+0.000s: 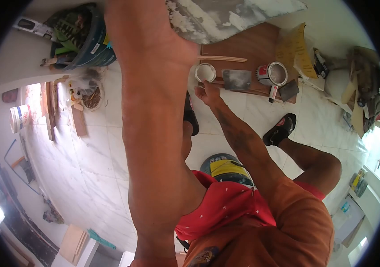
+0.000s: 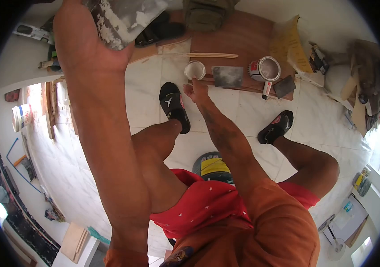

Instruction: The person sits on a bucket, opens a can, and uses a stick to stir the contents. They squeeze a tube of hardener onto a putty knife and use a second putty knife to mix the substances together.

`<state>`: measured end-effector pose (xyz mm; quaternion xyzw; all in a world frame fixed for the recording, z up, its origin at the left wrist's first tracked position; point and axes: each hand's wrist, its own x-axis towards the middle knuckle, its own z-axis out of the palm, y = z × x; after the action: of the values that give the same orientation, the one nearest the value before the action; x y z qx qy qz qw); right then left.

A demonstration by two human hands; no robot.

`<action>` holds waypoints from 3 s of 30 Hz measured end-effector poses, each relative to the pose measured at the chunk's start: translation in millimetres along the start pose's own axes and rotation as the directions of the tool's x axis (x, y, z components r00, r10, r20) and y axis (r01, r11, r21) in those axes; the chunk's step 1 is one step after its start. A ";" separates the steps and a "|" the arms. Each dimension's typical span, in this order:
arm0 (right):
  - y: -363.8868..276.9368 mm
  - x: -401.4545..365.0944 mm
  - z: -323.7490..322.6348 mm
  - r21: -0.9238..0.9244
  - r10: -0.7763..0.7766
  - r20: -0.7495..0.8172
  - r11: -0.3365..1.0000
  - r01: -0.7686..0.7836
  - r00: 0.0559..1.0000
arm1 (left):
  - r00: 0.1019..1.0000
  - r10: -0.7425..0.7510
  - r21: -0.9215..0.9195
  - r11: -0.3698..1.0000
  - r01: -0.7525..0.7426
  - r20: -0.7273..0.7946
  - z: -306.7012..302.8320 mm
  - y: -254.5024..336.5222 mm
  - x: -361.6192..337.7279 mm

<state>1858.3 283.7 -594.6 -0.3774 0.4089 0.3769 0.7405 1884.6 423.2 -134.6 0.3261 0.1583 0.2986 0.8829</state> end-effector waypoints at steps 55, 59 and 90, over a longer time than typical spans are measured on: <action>-248.0 -171.9 -100.3 -0.477 -0.417 0.787 -0.879 0.019 0.456 | 0.992 -0.120 0.134 0.983 0.122 -0.025 30.1 -32.5 -17.9; -262.1 -151.1 -113.9 -0.430 -0.365 0.788 -0.903 0.019 0.495 | 0.998 -0.065 0.116 0.991 0.066 -0.017 30.4 -30.2 -15.6; -223.5 -112.2 -213.6 -0.237 -0.196 0.725 -0.971 -0.028 0.660 | 0.940 -0.340 0.061 0.940 0.337 0.042 28.7 -66.5 -13.9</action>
<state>1940.6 -25.9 -520.0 -0.8992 -0.4070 0.0841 -0.1370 1915.7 360.2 -156.8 0.3248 0.1971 0.1296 0.9159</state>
